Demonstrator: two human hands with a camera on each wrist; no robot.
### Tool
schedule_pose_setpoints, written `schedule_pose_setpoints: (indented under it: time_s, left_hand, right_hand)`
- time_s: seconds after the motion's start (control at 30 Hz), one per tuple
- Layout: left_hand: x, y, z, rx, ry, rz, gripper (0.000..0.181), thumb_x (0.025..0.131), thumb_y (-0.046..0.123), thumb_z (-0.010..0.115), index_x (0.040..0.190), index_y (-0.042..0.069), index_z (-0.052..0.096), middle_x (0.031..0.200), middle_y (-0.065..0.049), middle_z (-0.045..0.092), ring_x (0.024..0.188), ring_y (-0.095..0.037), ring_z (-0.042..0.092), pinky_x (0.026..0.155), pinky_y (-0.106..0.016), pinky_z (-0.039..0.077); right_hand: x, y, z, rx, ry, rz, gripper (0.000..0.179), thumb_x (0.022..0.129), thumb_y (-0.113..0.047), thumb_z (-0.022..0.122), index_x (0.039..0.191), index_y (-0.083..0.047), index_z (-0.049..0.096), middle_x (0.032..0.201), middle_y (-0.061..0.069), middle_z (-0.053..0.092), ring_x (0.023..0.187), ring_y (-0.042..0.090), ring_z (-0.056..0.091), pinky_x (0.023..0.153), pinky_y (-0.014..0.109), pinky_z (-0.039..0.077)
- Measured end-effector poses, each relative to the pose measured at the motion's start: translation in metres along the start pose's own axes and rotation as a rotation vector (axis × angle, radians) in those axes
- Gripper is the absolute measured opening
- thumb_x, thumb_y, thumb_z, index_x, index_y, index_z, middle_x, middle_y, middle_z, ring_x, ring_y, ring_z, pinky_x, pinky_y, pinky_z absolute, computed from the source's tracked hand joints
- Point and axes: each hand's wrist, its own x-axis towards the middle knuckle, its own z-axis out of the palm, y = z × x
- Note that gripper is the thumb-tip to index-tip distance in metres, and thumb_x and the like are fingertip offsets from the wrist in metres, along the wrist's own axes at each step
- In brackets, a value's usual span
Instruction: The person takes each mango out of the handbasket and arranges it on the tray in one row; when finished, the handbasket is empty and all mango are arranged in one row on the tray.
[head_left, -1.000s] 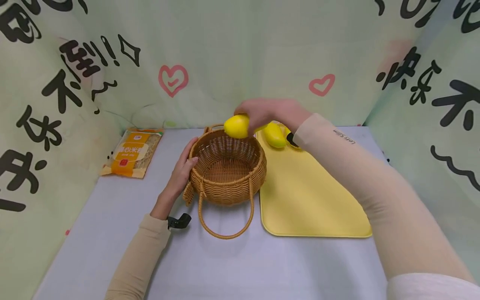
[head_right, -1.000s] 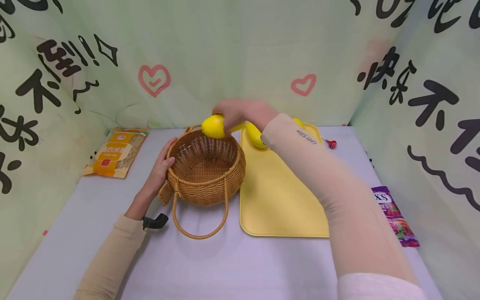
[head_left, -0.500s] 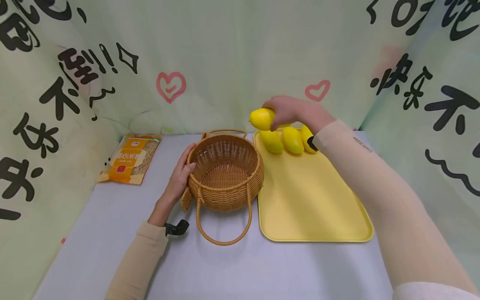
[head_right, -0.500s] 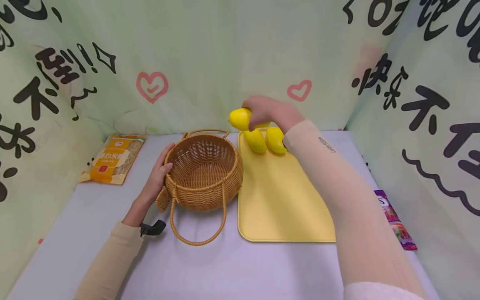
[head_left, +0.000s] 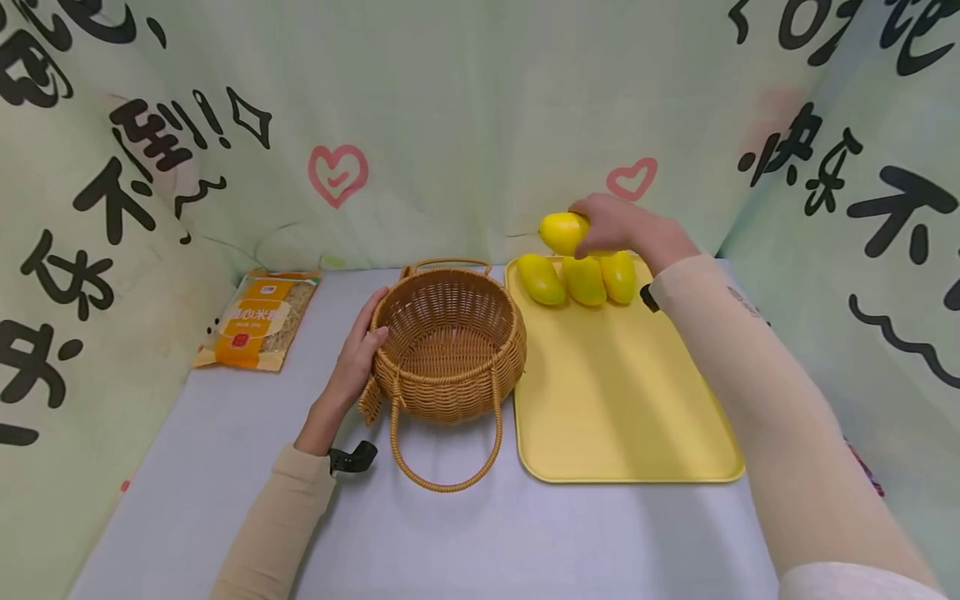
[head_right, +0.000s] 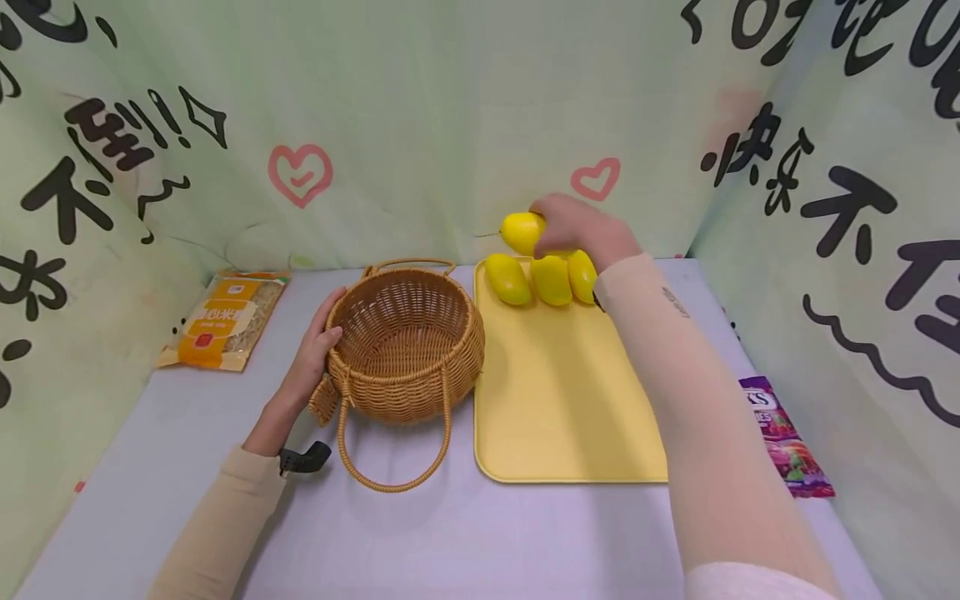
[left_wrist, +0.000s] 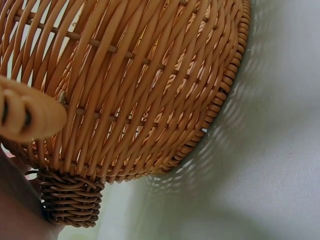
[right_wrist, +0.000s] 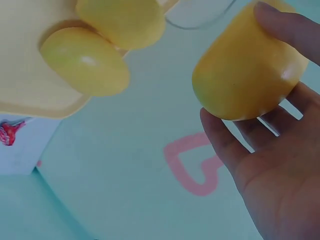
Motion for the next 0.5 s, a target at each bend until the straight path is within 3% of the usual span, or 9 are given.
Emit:
schedule_pose_setpoints:
  time_s: [0.17, 0.5]
  left_hand:
    - [0.001, -0.001, 0.001, 0.004, -0.001, 0.004, 0.056, 0.103, 0.027, 0.035, 0.157, 0.038, 0.022, 0.166, 0.008, 0.019, 0.154, -0.021, 0.018, 0.123, -0.059, 0.016]
    - [0.0, 0.002, 0.001, -0.018, 0.002, -0.001, 0.058, 0.103, 0.024, 0.035, 0.158, 0.035, 0.021, 0.166, 0.006, 0.019, 0.154, -0.023, 0.018, 0.122, -0.059, 0.017]
  right_hand:
    - [-0.008, 0.021, 0.004, 0.074, 0.057, 0.052, 0.07, 0.083, -0.023, 0.07, 0.144, -0.002, 0.044, 0.136, 0.019, 0.052, 0.111, 0.035, 0.049, 0.101, 0.053, 0.042]
    - [-0.025, 0.055, 0.014, 0.154, 0.187, 0.15, 0.059, 0.086, -0.026, 0.07, 0.135, -0.002, 0.049, 0.124, 0.02, 0.055, 0.108, 0.036, 0.047, 0.096, 0.054, 0.041]
